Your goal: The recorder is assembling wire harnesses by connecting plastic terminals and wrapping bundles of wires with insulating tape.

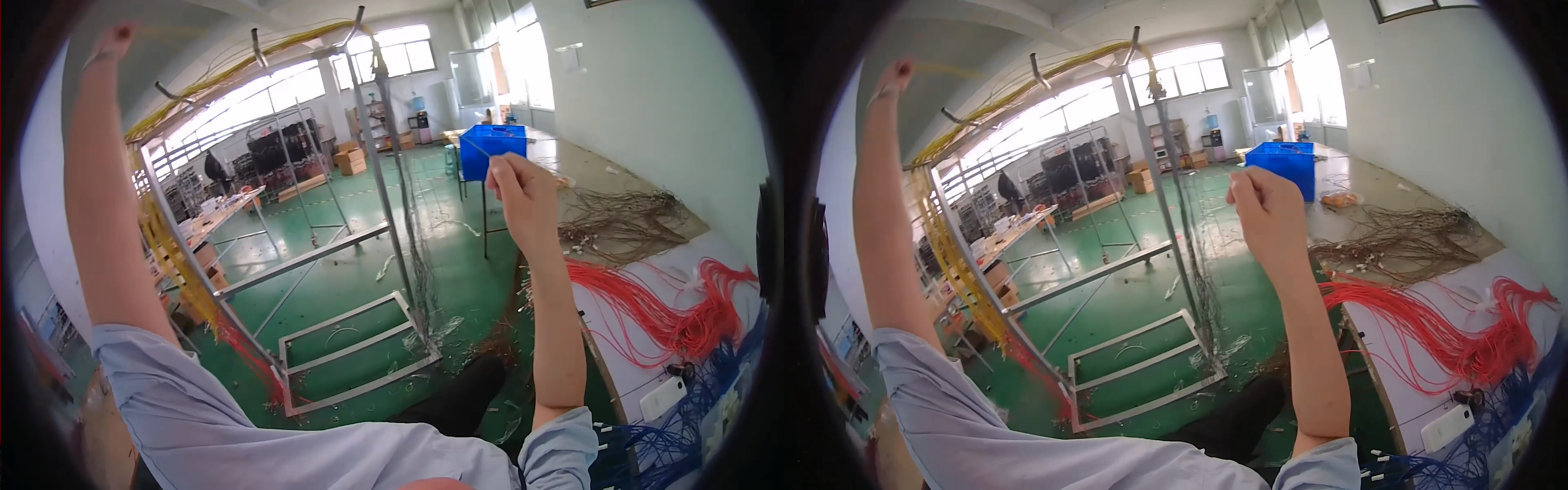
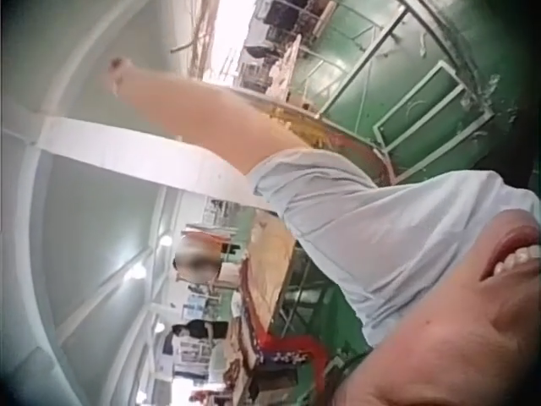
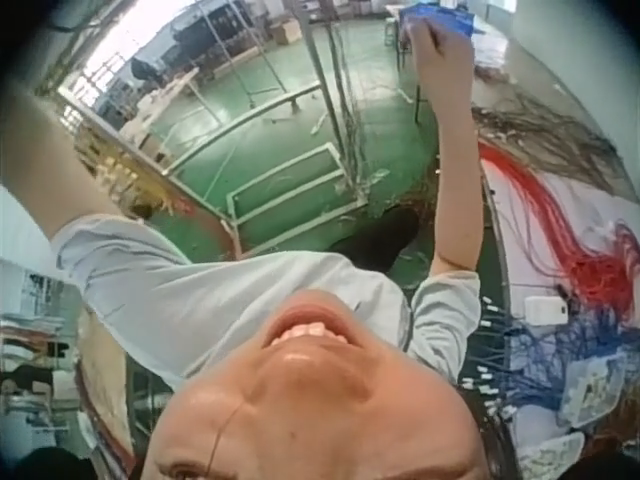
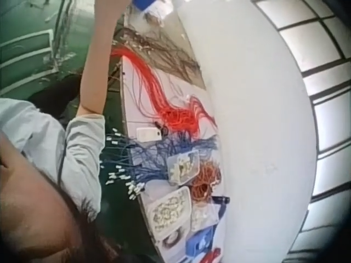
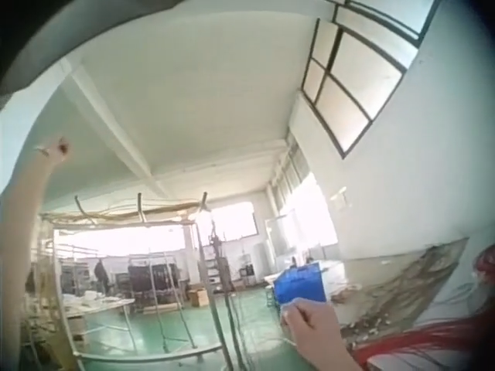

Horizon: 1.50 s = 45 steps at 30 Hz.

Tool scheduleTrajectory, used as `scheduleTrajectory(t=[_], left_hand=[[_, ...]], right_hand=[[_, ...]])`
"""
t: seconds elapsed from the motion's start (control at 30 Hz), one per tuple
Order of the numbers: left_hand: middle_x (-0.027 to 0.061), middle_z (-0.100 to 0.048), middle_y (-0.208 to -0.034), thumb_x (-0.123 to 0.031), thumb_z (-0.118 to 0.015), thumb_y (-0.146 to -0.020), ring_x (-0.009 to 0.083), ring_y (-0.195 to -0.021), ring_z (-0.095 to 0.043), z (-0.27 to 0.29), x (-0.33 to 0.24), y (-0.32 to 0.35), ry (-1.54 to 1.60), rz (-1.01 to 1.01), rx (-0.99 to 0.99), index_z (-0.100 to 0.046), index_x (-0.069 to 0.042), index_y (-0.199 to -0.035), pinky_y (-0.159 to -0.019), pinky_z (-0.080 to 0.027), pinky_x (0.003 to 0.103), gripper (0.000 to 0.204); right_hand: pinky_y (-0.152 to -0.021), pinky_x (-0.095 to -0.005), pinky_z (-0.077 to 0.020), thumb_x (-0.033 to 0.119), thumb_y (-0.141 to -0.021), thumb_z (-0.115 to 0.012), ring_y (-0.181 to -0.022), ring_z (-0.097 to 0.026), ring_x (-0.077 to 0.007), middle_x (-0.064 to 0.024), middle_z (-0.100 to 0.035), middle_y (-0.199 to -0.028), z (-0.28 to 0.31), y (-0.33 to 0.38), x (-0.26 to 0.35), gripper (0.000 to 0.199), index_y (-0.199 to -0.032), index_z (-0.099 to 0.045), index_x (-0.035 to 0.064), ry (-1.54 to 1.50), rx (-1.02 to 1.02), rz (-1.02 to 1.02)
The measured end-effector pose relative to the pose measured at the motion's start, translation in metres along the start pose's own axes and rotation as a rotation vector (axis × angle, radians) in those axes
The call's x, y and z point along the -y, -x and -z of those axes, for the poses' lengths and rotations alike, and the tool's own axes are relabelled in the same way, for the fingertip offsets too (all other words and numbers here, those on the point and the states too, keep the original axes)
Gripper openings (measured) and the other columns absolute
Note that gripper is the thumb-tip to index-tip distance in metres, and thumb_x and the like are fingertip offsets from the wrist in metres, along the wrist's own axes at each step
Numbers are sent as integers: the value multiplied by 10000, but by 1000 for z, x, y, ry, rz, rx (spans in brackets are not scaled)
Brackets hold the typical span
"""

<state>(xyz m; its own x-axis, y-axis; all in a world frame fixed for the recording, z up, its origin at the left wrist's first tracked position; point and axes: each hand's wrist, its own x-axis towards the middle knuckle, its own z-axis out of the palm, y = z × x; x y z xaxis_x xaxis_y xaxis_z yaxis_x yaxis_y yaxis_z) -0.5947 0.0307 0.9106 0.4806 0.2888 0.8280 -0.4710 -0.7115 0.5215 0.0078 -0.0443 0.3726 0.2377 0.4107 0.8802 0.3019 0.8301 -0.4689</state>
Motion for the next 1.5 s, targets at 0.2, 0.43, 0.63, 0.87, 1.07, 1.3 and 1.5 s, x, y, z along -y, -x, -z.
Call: scheduleTrajectory(t=[0.2,0.43,0.63,0.87,1.07,1.3,1.5], left_hand=[[-63,-308,-544,-74,-579,-912,37,-407,-253,80,-127,269,-373,304,-1179,-543,47,-1105,-337,-159,197,230],[-93,-335,-535,-297,-545,-925,25,-421,-251,-25,-145,231,-1374,-63,-960,-652,-51,-1027,-411,-225,175,288],[16,-642,-874,-253,-494,-972,145,-766,-584,-147,168,289,-2065,-406,-490,-648,-74,-1132,-702,-477,265,286],[71,-464,-509,-56,-494,-943,172,-416,-442,-262,403,364,-1560,73,-552,-535,-78,-1004,-422,-297,337,77],[3,-437,-632,-79,-483,-961,69,-503,-337,-314,407,366,-1443,-37,-697,-559,-41,-1003,-465,-263,249,94],[66,-528,-574,-42,-567,-742,244,-478,-551,-457,460,475,-945,490,440,-605,-107,-982,-408,-426,378,251],[96,-581,-712,-74,-572,-851,320,-659,-600,-442,476,514,-766,776,354,-532,-102,-1094,-602,-510,380,248]], right_hand=[[-503,-287,-366,149,-886,-556,-528,-448,-79,-42,-481,-550,-27,81,-50,217,-749,-609,-10,-76,254,-143],[-550,-399,-457,170,-890,-558,-618,-540,-400,-192,-587,-688,-208,213,-47,187,-796,-587,10,-265,759,-155],[-524,-278,-381,131,-913,-519,-570,-484,-89,6,-551,-626,-138,229,-87,221,-753,-619,15,-296,586,-466],[-538,-203,-329,185,-919,-553,-609,-425,-11,36,-540,-690,-72,227,-117,219,-895,-656,-6,-273,597,-675],[-1059,-422,-341,412,-911,-590,-1314,-398,-353,-290,-417,-1372,-147,198,-130,746,-1374,-323,-109,243,601,-141],[-773,-276,-501,324,-985,-484,-874,-647,-171,-100,-663,-935,-217,36,-16,479,-1306,-452,-31,-1077,760,-830],[-386,-204,-157,207,-970,-524,-421,-239,0,93,-291,-553,-178,54,-50,238,-947,-632,-4,-596,345,-629]])
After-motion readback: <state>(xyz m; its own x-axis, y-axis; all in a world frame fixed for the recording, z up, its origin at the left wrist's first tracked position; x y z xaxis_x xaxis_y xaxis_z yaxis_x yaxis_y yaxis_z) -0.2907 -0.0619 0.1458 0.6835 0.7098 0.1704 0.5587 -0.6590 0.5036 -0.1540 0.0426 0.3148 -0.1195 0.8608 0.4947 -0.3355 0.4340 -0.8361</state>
